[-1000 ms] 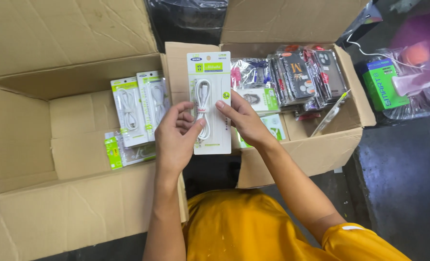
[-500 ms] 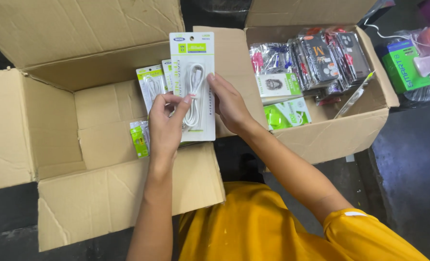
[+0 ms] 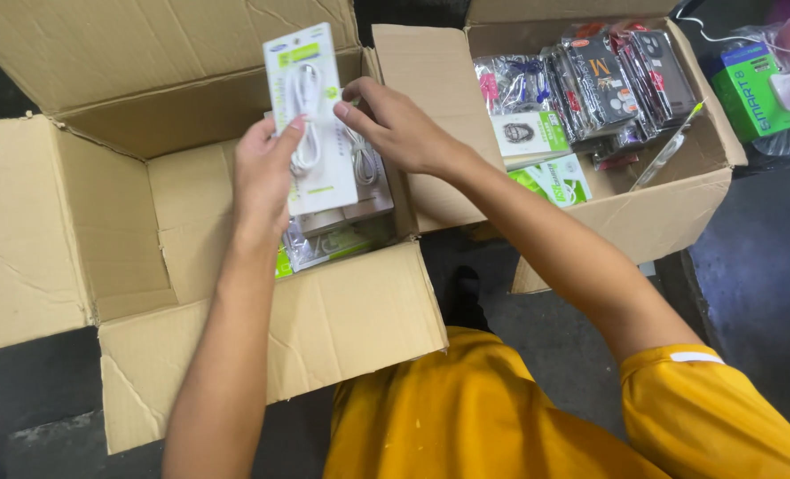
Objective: The person is sorting and organizing packaged cables and phone accessories from one cardboard box into another.
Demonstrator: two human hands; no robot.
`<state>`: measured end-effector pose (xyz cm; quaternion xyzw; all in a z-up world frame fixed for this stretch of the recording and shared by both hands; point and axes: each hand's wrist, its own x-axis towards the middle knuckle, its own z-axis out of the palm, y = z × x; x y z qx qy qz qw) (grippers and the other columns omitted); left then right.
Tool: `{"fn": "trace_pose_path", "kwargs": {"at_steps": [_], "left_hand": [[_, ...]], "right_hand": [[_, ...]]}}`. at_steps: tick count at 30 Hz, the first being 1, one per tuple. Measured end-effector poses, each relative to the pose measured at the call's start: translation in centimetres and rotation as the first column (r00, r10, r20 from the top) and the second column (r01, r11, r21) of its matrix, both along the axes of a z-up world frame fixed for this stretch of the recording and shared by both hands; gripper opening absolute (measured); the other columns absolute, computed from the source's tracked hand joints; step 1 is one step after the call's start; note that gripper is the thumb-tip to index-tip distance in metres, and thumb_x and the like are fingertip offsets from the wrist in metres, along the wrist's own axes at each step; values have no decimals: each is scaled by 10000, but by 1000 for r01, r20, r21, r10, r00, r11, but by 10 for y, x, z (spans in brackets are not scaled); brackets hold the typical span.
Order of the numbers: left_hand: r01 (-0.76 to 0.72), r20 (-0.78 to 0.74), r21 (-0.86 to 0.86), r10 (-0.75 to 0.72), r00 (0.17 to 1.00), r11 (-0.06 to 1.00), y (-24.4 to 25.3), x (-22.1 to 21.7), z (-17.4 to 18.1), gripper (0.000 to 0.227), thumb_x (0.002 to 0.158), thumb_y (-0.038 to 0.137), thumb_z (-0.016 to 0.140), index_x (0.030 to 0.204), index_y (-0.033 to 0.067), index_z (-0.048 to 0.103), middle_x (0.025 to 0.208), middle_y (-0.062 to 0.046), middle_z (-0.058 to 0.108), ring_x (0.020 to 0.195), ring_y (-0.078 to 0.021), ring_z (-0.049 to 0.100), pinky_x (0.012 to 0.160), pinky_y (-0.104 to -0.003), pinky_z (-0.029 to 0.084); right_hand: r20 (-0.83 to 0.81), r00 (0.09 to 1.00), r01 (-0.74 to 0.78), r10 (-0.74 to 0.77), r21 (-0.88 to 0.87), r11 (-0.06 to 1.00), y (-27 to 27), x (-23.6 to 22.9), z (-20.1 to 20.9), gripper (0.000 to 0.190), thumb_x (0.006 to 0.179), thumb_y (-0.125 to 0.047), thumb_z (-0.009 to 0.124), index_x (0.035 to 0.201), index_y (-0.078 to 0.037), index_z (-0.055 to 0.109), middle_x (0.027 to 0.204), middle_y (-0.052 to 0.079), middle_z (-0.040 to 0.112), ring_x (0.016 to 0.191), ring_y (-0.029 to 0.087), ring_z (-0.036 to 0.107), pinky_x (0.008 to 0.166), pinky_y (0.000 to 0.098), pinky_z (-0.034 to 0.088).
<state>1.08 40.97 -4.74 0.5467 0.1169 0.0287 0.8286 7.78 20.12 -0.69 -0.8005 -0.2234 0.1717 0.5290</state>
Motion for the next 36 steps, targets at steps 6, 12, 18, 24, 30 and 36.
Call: {"fn": "trace_pose_path", "kwargs": {"at_steps": [6, 12, 18, 24, 30, 36], "left_hand": [[-45, -102, 337, 84, 991, 940, 27, 17, -32, 379, 941, 127, 747, 1203, -70, 559, 1064, -158, 757, 890, -163, 736, 747, -299, 605], [16, -129, 463, 50, 990, 886, -12, 21, -65, 309, 906, 145, 759, 1112, -54, 645, 1029, -133, 767, 863, -152, 725, 739, -307, 586], [147, -295, 549, 27, 955, 823, -38, 29, -51, 335, 880, 245, 781, 1060, -23, 691, 986, -126, 780, 847, -171, 726, 756, -323, 557], [167, -238, 808, 53, 970, 565, -43, 40, -79, 432, 868, 295, 818, 1124, -18, 666, 1046, -192, 743, 992, -346, 720, 852, -435, 549], [-46, 37, 923, 31, 999, 381, -47, 31, -79, 688, 812, 265, 842, 1295, -103, 518, 1147, -342, 567, 1054, -519, 592, 915, -511, 496], [61, -64, 951, 1, 998, 303, -43, 27, -70, 499, 917, 229, 756, 1243, -90, 553, 1203, -333, 532, 1072, -499, 588, 909, -529, 497]], "right_hand": [[622, 727, 20, 291, -442, 897, -20, 5, -26, 246, 955, -214, 721, 1107, -22, 695, 1069, 166, 664, 1054, 370, 584, 971, 521, 420], [757, 627, 55, 184, -278, 959, -22, 0, -54, 257, 892, -70, 727, 1141, -29, 679, 1223, 107, 645, 1196, 331, 542, 1111, 485, 374], [720, 686, 64, 102, -200, 978, -24, -5, -53, 256, 886, -49, 715, 1137, -32, 672, 1241, 97, 651, 1216, 314, 550, 1139, 476, 369], [727, 674, 25, 131, -200, 980, -24, -3, -51, 161, 851, -105, 754, 995, -35, 738, 1201, 66, 694, 1213, 299, 548, 1132, 479, 351], [722, 669, 54, 176, -284, 957, -20, -3, -58, 124, 832, -125, 732, 924, -57, 778, 1173, 24, 732, 1241, 284, 536, 1158, 464, 344], [678, 675, 76, 290, -455, 887, -15, -1, -65, 192, 845, -265, 765, 898, -82, 792, 1212, 45, 706, 1358, 294, 458, 1171, 614, 238]]}}
